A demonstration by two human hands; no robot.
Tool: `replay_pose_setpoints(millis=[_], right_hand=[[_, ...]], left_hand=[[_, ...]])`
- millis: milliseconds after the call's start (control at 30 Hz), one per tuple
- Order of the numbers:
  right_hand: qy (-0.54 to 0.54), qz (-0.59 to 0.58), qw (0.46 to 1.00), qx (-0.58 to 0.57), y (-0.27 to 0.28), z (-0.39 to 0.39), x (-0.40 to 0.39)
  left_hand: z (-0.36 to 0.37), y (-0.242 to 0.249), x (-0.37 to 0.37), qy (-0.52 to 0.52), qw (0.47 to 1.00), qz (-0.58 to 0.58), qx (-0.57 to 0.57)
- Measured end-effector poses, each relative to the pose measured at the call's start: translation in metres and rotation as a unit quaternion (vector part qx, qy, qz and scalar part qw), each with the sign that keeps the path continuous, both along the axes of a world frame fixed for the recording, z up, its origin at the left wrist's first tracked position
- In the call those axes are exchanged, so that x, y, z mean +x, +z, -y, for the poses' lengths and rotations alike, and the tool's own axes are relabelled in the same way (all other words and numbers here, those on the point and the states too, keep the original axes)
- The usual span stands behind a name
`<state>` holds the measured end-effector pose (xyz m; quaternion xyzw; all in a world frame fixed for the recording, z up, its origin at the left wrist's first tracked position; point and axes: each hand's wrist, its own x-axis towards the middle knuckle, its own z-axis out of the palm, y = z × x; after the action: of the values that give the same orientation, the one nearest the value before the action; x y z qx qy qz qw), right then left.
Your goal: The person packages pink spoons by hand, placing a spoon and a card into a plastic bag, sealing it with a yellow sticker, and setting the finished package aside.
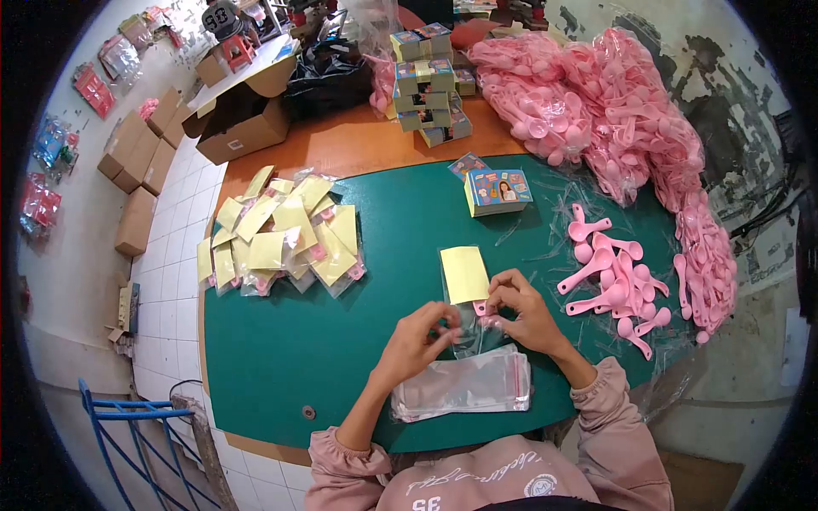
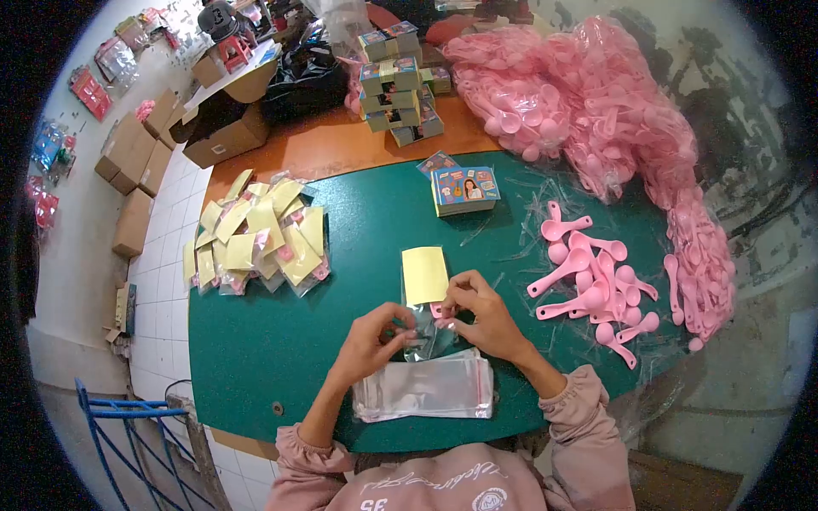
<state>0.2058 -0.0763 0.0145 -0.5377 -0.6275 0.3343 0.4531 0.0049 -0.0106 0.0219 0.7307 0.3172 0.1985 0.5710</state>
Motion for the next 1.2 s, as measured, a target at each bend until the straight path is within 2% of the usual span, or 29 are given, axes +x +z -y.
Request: replay_pose_setpoints(millis=[33,67,100,133,233,267,333,367,467,533,567,633,700,833,933,967,1033,1200], right_hand=[[-0.004,0.002,1.000,-0.001,-0.001,0.001,0.002],[-0.001,-0.068,0.997,-0.042,-0.001,0.002,0.004],[0.002,-0.138,0.987,-0.081,-0.002,0.003,0.006],[-0.001,-0.137,0.987,-0.082,-0.005,0.003,0.008],[0.023,-0.236,0.957,-0.166,-0.010,0.002,0.012],[0.024,-0.237,0.957,-0.167,-0.008,0.001,0.010],[0.038,-0.156,0.978,-0.132,-0.005,0.001,0.006],[0.039,-0.156,0.978,-0.132,-0.004,0.002,0.005],[0.039,-0.161,0.981,-0.099,-0.002,0.003,0.003],[0.003,-0.057,0.989,-0.133,-0.004,0.002,0.001],[0.002,-0.057,0.989,-0.134,-0.007,0.001,0.001],[-0.006,-0.231,0.949,-0.217,-0.015,-0.001,0.000],[-0.011,-0.201,0.962,-0.184,-0.019,0.002,-0.006],[-0.022,-0.144,0.982,-0.117,-0.014,0.001,-0.012],[-0.028,-0.126,0.979,-0.159,-0.017,-0.001,-0.010],[-0.029,-0.126,0.979,-0.159,-0.018,-0.001,-0.010],[-0.035,-0.200,0.961,-0.187,-0.018,-0.002,-0.010],[-0.065,-0.206,0.958,-0.188,-0.017,-0.004,-0.014]], left_hand=[[-0.002,-0.003,-0.001,-0.002,0.999,0.003,0.046],[-0.003,-0.006,-0.001,-0.005,0.996,0.006,0.093],[-0.004,-0.008,-0.001,-0.009,0.996,0.008,0.092],[-0.004,-0.009,-0.001,0.017,0.997,0.005,0.076],[-0.003,-0.010,0.001,0.053,0.998,0.002,0.030],[-0.002,-0.011,0.001,0.065,0.998,0.003,-0.002],[-0.002,-0.013,0.001,0.077,0.996,0.012,-0.032],[-0.002,-0.014,0.001,0.088,0.994,0.021,-0.062],[-0.002,-0.018,0.002,0.113,0.991,0.044,-0.058],[-0.002,-0.021,0.001,0.115,0.991,0.038,-0.049],[-0.002,-0.022,0.001,0.117,0.992,0.031,-0.040],[-0.002,-0.016,0.001,0.112,0.993,-0.010,-0.045],[-0.003,-0.014,0.001,0.110,0.991,-0.052,-0.050],[-0.003,-0.016,0.003,0.133,0.988,-0.015,-0.074],[-0.004,-0.022,0.003,0.139,0.986,0.005,-0.091],[-0.004,-0.023,0.002,0.142,0.986,0.003,-0.082],[-0.003,-0.021,0.003,0.148,0.986,-0.017,-0.077],[0.000,-0.026,0.007,0.187,0.982,-0.022,-0.021]])
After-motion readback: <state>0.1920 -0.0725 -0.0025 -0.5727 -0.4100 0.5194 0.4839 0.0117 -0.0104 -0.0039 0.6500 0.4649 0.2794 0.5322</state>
